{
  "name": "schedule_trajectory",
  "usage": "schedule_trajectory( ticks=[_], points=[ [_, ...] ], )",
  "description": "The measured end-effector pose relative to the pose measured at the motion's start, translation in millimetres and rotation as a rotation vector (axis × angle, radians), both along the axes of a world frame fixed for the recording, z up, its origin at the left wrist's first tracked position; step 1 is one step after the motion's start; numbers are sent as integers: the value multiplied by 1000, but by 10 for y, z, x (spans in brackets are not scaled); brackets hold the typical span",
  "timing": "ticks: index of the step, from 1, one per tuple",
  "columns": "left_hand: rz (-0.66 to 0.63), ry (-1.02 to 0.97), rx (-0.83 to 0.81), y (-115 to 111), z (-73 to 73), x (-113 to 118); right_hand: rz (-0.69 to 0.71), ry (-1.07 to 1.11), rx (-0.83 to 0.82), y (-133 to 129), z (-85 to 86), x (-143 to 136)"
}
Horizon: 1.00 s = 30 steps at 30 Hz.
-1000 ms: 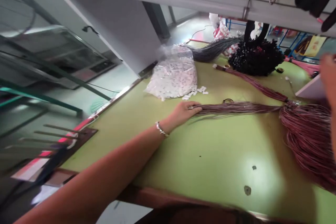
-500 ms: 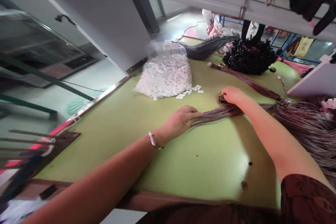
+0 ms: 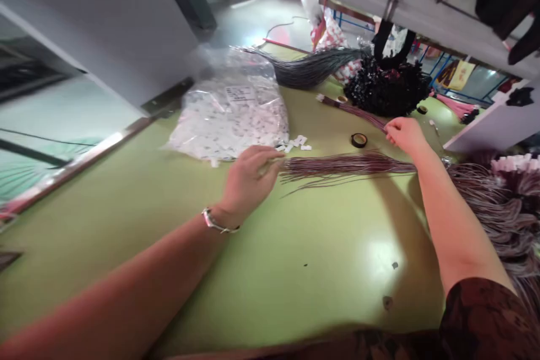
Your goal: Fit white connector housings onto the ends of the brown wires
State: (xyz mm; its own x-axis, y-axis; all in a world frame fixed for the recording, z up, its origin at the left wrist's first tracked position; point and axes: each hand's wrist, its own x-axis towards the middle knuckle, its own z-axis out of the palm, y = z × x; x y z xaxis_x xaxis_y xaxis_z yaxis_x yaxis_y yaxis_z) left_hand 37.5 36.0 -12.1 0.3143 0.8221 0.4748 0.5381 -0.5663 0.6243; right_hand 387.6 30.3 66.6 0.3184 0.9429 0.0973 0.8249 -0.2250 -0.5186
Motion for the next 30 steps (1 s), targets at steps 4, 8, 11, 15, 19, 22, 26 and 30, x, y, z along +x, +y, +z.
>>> schedule_trajectory(
  ticks=[4, 8, 11, 15, 19, 22, 26, 30],
  points=[
    [-233, 364, 0, -251, 74, 142, 175, -223, -8, -498, -170, -136],
    [-335, 573, -127, -434, 128, 178, 243, -309, -45, -880, -479, -236],
    [-477, 509, -172, -510, 197, 119, 280, -248, 10, -1057, -568, -187],
    [-507, 436, -185, -534, 333, 193, 302, -161, 35, -1121, -550, -125],
    [-422, 400, -170, -515, 410, 492, 206, -235, -14, -1025, -515, -158],
    [-390, 418, -197, -500, 369, 732, 176, -340, -85, -909, -476, -194],
    [-352, 429, -164, -461, 329, 1050, 165, -439, -191, -793, -453, -209],
    [-367, 500, -131, -376, 394, 1458, 133, -436, -149, -795, -544, -193]
  ],
)
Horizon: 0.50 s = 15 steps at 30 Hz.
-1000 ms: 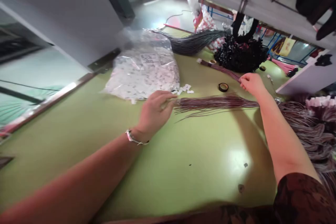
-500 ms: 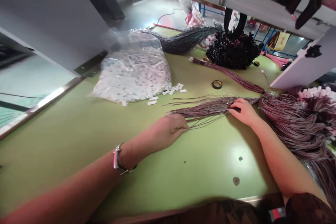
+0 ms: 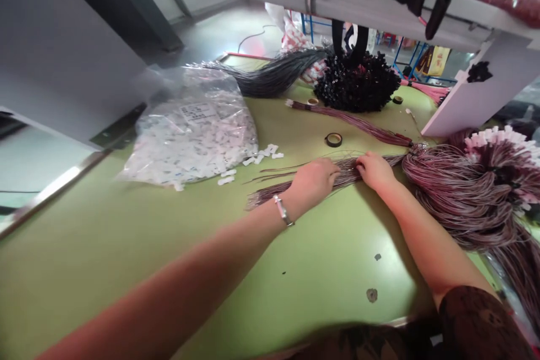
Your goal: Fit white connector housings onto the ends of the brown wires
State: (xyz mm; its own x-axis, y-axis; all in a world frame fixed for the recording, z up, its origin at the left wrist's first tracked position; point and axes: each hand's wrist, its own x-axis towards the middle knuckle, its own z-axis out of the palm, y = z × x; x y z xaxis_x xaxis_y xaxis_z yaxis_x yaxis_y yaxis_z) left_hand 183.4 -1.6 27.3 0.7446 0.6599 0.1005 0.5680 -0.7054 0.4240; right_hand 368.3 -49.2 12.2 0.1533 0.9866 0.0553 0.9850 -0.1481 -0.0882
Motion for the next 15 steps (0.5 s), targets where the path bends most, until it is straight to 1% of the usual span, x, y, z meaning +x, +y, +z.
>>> schedule_trajectory(
  ticks=[2, 5, 7, 10, 13, 15],
  points=[
    [29, 76, -20, 43, 2, 190, -2, 23, 65, -18, -73, 16],
    [74, 117, -35, 93, -80, 364, -15, 92, 116, -30, -155, 41],
    [104, 74, -19, 116, -161, 404, -40, 121, 125, -30, -167, 53],
    [128, 12, -18, 131, -248, 416, -75, 88, 97, -38, -129, 60],
    [150, 13, -2, 112, -274, 427, -63, 45, 64, -51, -82, 49],
    [163, 13, 14, 92, -282, 439, -45, 61, 63, -48, -69, 31]
  ],
)
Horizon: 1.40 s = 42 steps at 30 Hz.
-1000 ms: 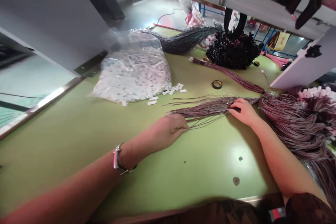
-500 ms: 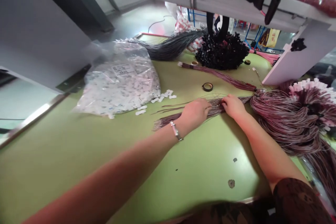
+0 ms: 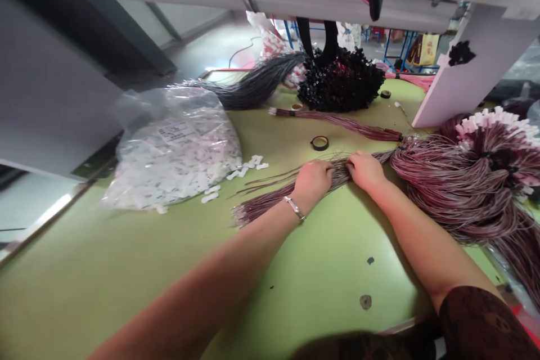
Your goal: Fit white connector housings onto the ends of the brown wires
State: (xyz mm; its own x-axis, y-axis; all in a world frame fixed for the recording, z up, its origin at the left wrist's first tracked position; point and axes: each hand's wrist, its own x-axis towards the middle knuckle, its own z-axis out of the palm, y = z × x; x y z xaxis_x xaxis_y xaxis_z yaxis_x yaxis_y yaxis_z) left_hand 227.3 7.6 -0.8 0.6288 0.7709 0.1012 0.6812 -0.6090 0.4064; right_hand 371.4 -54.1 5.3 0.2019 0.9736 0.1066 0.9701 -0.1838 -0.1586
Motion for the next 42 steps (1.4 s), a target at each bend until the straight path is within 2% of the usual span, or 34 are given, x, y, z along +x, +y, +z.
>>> schedule_trajectory(
  ticks=[10, 14, 20, 24, 28, 31, 33, 36, 38, 42],
  points=[
    [8, -89, -77, 61, -82, 23, -59, 194, -48, 110, -70, 36],
    [-16, -80, -46, 34, -60, 41, -88, 221, -13, 96, -105, 37],
    [-18, 46, 21, -28, -31, 98, -97, 214, 22, 95, -143, 27],
    [-45, 62, 25, -52, 65, 41, -102, 239, 129, 56, -135, 50],
    [-101, 141, 34, -114, 275, -242, -100, 98, 235, 15, -108, 73],
    [-79, 192, 7, -167, 411, -589, -138, 20, 172, 32, -127, 107],
    [-67, 214, 23, -209, 450, -854, -180, -3, 133, 54, -153, 132],
    [-30, 199, 69, -328, 423, -1236, -234, -55, 122, 75, -178, 163],
    [-11, 182, 3, -457, 361, -1435, -259, -90, 119, 81, -184, 182],
    [-16, 114, -107, -722, 198, -1637, -273, -139, 114, 104, -196, 247]
  ],
)
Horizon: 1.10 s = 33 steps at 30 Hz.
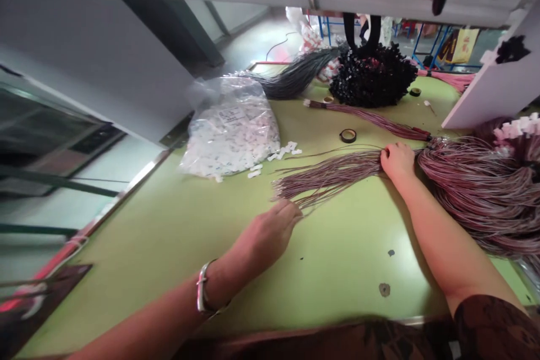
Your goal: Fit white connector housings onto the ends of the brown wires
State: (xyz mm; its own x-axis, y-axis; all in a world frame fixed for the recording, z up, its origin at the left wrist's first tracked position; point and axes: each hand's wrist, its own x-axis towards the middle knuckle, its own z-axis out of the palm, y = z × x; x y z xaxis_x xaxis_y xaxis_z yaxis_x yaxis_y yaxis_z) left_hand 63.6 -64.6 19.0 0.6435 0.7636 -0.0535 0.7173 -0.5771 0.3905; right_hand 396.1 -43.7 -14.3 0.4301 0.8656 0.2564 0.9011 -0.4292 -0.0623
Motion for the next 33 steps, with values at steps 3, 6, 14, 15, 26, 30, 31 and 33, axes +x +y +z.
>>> schedule_trajectory(
  ticks=[3, 6, 14, 15, 26, 30, 31, 33],
  points=[
    [-21, -98, -13, -26, -115, -64, -31, -41, 15, 16, -3, 61],
    [19, -165, 64, 152, -234, -120, -46, -91, -14, 3, 20, 82],
    [-15, -239, 189, 776, -455, 2, -102, -209, -132, -68, 62, 12],
    [-23, -243, 189, 784, -440, 7, -102, -203, -134, -75, 90, 3],
    [37, -113, 226, 430, -177, -161, 970, 196, -152, 16, 487, -1470],
    [21, -179, 157, 482, -122, -247, 1039, 390, -223, 143, 250, -1689],
    [1, -212, 151, 550, -115, -295, 1056, 456, -216, 166, 187, -1660],
    [25, -271, 190, 774, -103, -428, 1007, 581, -148, 193, 78, -1576]
  ],
)
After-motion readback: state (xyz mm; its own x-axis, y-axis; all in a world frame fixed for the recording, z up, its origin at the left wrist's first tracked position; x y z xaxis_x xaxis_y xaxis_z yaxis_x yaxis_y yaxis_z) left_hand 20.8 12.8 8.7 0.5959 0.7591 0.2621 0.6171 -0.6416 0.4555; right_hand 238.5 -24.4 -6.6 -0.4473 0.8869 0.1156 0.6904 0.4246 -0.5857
